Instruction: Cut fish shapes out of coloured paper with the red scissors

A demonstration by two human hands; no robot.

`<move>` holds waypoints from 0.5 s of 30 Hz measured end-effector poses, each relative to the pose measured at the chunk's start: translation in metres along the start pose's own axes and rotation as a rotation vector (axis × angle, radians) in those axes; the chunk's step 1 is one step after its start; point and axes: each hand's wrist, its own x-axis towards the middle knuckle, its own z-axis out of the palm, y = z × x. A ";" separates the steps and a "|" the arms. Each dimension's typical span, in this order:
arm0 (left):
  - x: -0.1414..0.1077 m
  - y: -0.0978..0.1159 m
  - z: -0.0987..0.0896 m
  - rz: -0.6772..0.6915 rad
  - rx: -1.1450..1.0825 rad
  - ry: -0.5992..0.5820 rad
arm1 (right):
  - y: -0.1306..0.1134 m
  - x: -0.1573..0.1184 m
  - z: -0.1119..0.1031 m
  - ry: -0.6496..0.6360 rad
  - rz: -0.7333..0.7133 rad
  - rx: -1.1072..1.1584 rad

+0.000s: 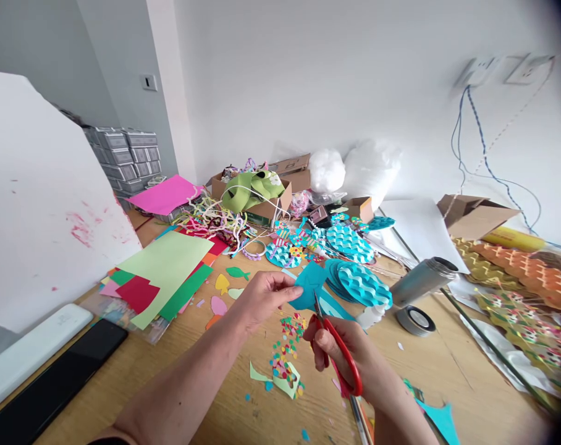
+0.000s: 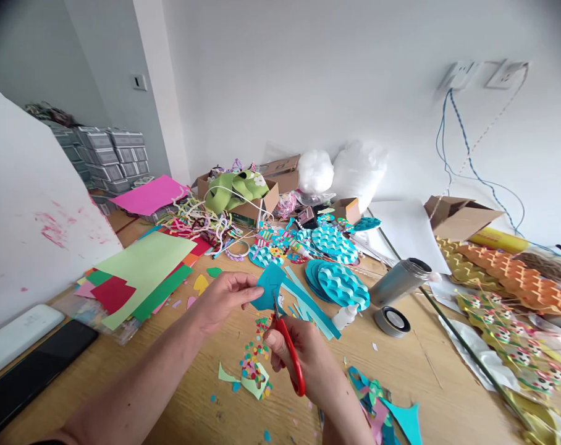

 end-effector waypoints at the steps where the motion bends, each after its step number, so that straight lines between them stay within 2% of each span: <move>1: 0.000 0.000 0.000 -0.013 -0.029 -0.007 | 0.000 0.000 0.000 0.001 -0.011 0.004; 9: -0.002 0.001 -0.001 -0.088 -0.193 -0.153 | -0.005 -0.001 -0.001 -0.020 -0.080 0.073; 15: -0.004 0.003 0.002 -0.104 -0.222 -0.158 | -0.011 0.000 0.001 -0.032 -0.156 0.032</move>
